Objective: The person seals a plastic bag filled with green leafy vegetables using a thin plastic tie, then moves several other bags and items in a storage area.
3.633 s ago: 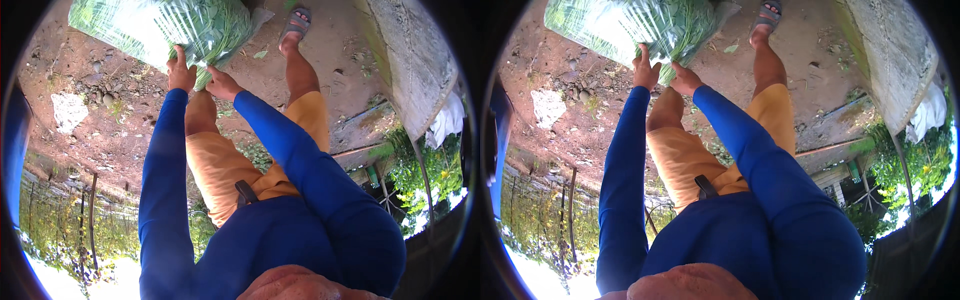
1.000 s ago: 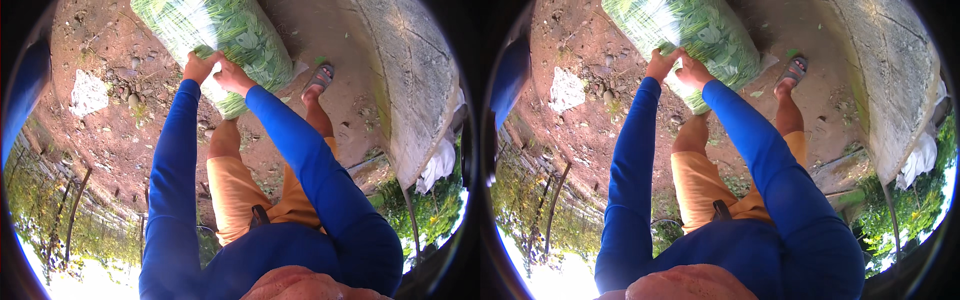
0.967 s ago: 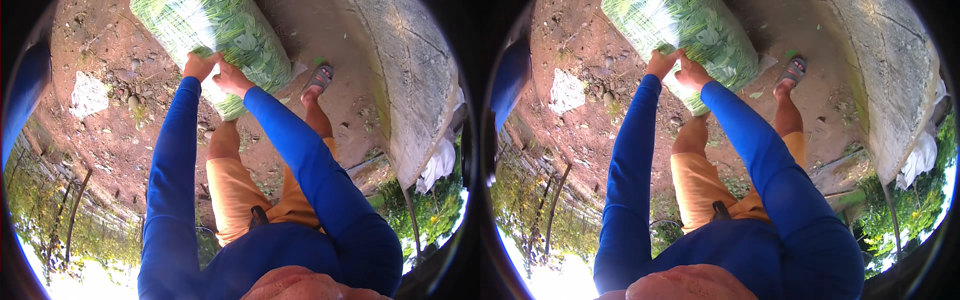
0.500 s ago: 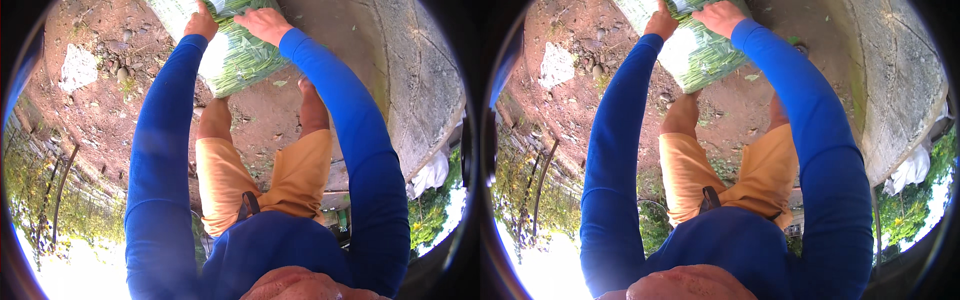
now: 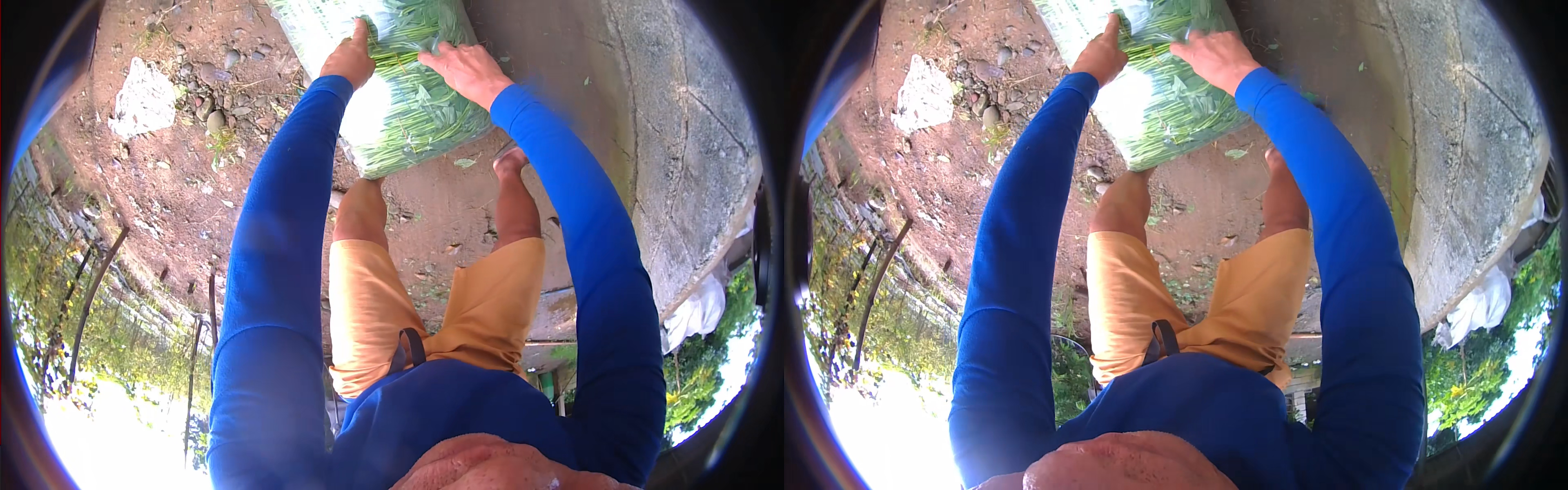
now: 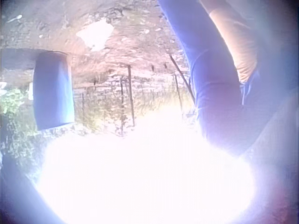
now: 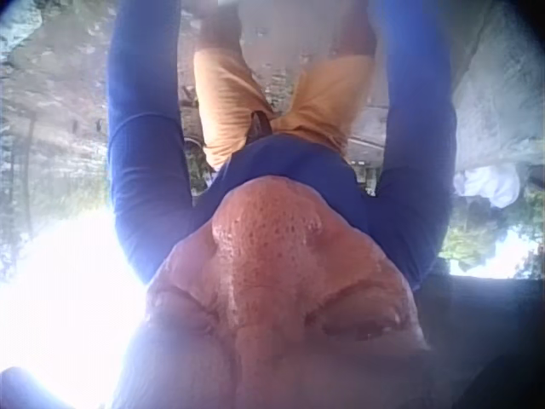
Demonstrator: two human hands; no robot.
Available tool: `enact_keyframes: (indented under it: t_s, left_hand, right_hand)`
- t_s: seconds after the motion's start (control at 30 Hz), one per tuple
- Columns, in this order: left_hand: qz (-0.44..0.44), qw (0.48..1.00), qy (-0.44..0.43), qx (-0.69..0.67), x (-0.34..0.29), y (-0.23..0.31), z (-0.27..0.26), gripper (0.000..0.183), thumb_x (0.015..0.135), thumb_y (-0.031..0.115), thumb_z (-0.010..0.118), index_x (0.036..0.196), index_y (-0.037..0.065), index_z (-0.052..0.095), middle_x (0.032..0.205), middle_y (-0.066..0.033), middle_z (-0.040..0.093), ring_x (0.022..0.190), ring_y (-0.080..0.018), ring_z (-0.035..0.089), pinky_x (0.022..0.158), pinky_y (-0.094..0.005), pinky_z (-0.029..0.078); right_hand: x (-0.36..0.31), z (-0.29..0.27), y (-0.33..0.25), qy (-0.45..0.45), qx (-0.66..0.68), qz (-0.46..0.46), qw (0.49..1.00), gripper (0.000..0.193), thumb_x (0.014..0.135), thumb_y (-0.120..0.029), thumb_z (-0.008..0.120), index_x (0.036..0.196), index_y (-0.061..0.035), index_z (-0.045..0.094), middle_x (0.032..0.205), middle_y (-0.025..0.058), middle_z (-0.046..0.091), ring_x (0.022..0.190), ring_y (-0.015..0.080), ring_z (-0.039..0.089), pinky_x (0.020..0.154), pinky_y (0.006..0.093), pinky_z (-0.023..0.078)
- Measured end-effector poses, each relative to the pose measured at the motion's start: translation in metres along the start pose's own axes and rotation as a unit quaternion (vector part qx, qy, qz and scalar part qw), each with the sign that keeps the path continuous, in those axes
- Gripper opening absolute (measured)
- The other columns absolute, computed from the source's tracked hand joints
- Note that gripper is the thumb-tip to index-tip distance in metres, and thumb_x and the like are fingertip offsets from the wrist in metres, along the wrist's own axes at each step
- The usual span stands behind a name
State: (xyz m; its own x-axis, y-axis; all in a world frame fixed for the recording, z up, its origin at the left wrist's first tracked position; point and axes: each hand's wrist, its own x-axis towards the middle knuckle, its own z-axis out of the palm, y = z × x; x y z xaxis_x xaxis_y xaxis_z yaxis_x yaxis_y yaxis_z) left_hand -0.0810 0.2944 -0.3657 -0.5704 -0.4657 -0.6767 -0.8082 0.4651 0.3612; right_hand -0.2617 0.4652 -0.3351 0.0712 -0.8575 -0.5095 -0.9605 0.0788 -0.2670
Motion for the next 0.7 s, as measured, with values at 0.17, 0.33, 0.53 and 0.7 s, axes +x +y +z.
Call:
enact_keyframes:
  t_s: [0.17,0.33,0.53,0.7]
  left_hand:
    - [-0.057,0.972,0.112,-0.198,-0.042,0.004,0.005,0.095,0.087,0.04,0.073,0.159,0.001,0.024,0.123,-0.029,0.065,0.113,-0.0407,0.066,0.098,-0.0452,0.051]
    - [-0.08,0.958,0.19,-0.201,-0.068,-0.009,0.011,0.076,0.087,0.035,0.075,0.146,-0.001,0.045,0.122,-0.026,0.064,0.114,-0.0392,0.063,0.096,-0.0473,0.051]
    - [0.026,0.91,0.151,-0.385,-0.12,0.065,0.037,0.054,0.092,0.024,0.072,0.136,-0.001,0.055,0.12,-0.0247,0.065,0.11,-0.0375,0.065,0.093,-0.0451,0.053]
    - [0.048,0.913,0.06,-0.401,-0.123,0.071,0.079,0.05,0.092,0.021,0.068,0.136,0.0,0.054,0.129,-0.0267,0.059,0.115,-0.0443,0.061,0.096,-0.0494,0.052]
  right_hand:
    - [0.015,-0.01,-0.03,0.013,0.253,0.064,0.965,0.054,0.096,-0.015,0.055,0.15,-0.0148,0.05,0.117,0.0198,0.07,0.106,0.0364,0.069,0.093,0.0448,0.055]
    - [0.097,-0.061,-0.036,0.125,0.394,0.101,0.905,0.064,0.093,-0.021,0.061,0.154,-0.0097,0.043,0.108,0.0192,0.073,0.099,0.0312,0.071,0.089,0.0409,0.056]
    - [0.185,-0.094,-0.046,0.099,0.493,0.128,0.855,0.077,0.092,-0.018,0.064,0.159,-0.0059,0.028,0.096,0.0107,0.071,0.079,0.0193,0.07,0.067,0.0344,0.059]
    - [0.234,-0.105,-0.08,0.012,0.588,0.163,0.792,0.06,0.094,-0.018,0.063,0.145,-0.0009,0.037,0.086,0.0056,0.066,0.069,0.0148,0.066,0.059,0.031,0.059]
